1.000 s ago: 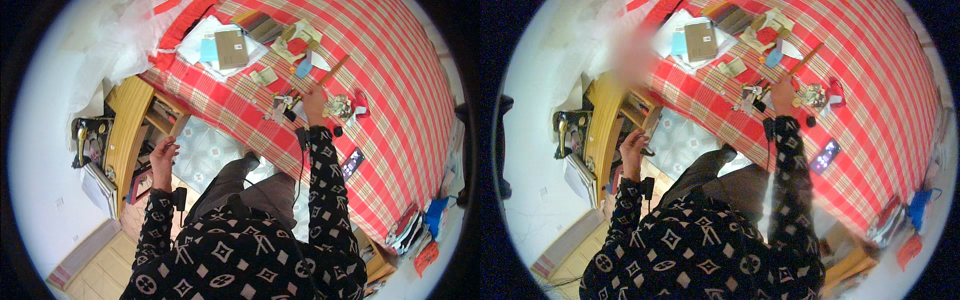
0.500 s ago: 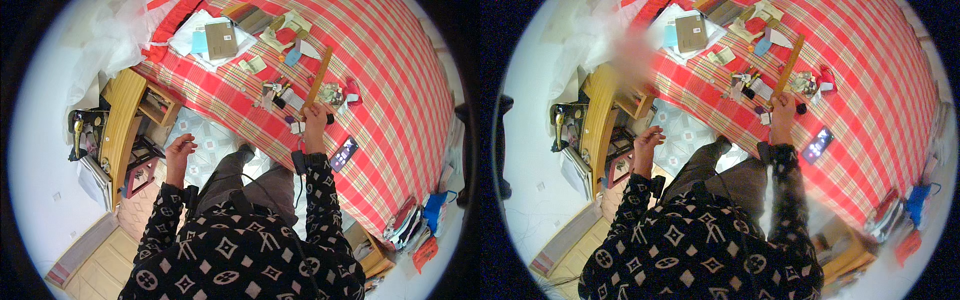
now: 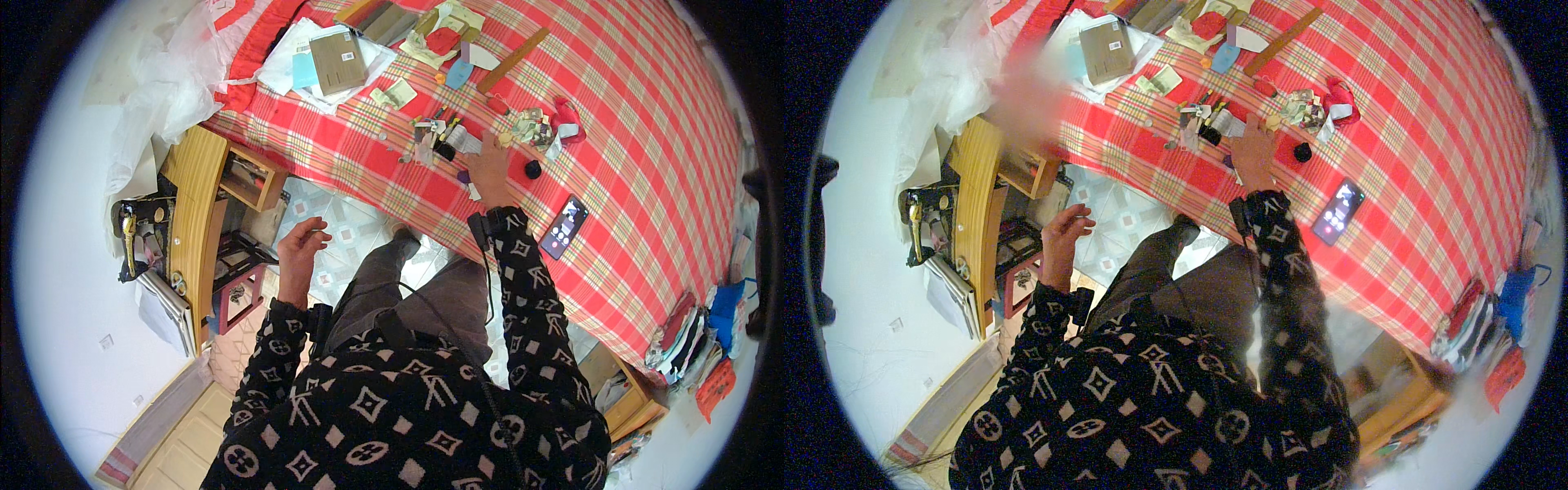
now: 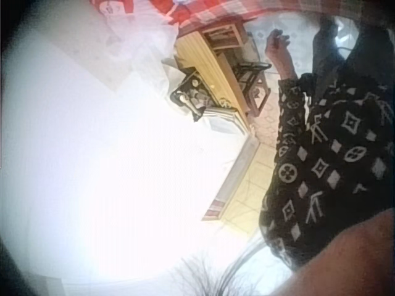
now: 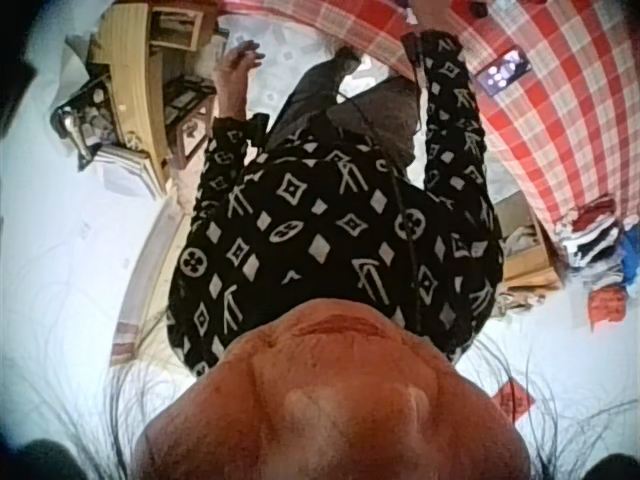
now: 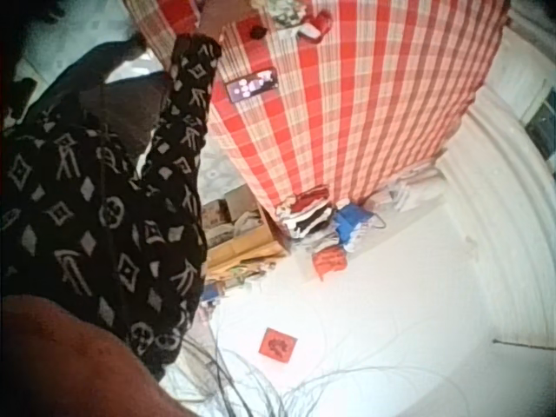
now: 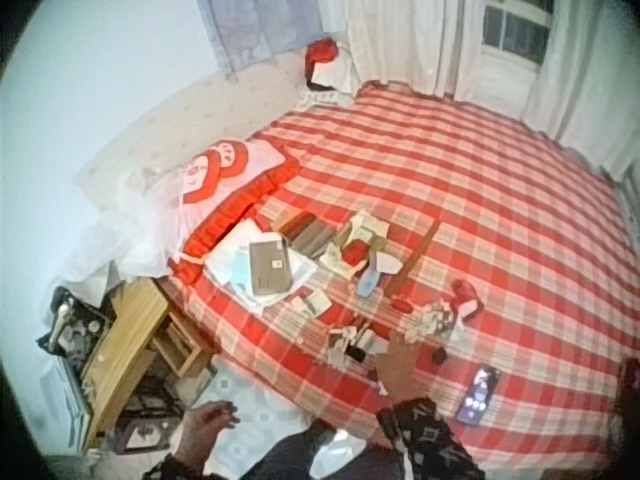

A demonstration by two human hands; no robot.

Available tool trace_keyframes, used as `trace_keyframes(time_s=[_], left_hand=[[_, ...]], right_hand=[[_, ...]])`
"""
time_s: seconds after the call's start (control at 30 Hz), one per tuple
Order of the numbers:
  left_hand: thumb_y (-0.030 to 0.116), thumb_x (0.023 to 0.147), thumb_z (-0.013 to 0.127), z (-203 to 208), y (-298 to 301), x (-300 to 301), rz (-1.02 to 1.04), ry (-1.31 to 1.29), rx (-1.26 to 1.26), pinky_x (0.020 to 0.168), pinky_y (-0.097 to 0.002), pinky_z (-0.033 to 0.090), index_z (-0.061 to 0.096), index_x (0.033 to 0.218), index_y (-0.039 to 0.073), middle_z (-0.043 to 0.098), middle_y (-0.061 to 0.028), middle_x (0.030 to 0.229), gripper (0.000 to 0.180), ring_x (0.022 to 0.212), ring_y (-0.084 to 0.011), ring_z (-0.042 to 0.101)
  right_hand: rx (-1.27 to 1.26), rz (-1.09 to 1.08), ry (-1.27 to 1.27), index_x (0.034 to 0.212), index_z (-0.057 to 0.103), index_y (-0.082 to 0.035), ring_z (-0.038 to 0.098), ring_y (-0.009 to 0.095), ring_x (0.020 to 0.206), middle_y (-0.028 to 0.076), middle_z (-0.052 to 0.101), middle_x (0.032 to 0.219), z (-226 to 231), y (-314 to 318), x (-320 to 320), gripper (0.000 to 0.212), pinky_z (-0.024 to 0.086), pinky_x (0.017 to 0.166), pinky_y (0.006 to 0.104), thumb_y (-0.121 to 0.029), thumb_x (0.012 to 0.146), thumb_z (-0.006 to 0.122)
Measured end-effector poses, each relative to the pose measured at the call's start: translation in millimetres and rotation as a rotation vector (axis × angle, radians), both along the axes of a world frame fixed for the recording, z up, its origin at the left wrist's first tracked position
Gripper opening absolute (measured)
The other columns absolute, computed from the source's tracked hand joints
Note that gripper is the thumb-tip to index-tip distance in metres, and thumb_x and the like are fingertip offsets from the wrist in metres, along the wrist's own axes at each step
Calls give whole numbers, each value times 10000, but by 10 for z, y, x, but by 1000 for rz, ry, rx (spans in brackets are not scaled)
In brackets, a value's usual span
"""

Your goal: The person stands in a bedroom and assembles small electronic components on a red-and-white checkered bed. They handle wires, connectors, and a small cylindrical device, repeatedly twisting and joining parts by hand.

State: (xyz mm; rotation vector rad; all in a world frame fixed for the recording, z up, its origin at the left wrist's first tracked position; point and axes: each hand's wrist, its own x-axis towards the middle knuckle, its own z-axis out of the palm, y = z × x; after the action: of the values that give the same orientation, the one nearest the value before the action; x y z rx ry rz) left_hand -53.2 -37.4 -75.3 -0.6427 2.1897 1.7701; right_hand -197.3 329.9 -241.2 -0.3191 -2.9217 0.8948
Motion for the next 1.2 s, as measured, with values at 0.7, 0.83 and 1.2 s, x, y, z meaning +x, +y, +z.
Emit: trace_keyframes(time_s=[0.7, 0.83, 1.2], left_hand=[[68, 938, 634, -106, -159, -245, -137, 33, 24, 794, -313, 552, 631, 1241, -37, 692, -130, 1132, 321, 918, -205, 696], [51, 935, 620, -91, -133, -335, -164, 20, 30, 796, -316, 555, 631, 1239, -39, 693, -127, 1124, 318, 916, -210, 697], [39, 929, 604, -121, -132, -428, -202, 5, 7, 784, -322, 561, 645, 1219, -28, 693, -118, 1116, 301, 909, -215, 701]], right_hand=[[-939, -427, 4, 1031, 651, 7, 559, 103, 603, 28, 626, 767, 414, 777, 592, 164, 472, 563, 261, -111, 989, 546], [-1211, -536, 225, 1090, 636, -2, 577, 117, 622, 36, 645, 819, 422, 850, 615, 149, 483, 589, 274, -81, 986, 564], [-1167, -688, 211, 978, 619, -24, 583, 137, 603, 40, 622, 765, 370, 965, 720, 95, 484, 569, 305, -106, 990, 571]])
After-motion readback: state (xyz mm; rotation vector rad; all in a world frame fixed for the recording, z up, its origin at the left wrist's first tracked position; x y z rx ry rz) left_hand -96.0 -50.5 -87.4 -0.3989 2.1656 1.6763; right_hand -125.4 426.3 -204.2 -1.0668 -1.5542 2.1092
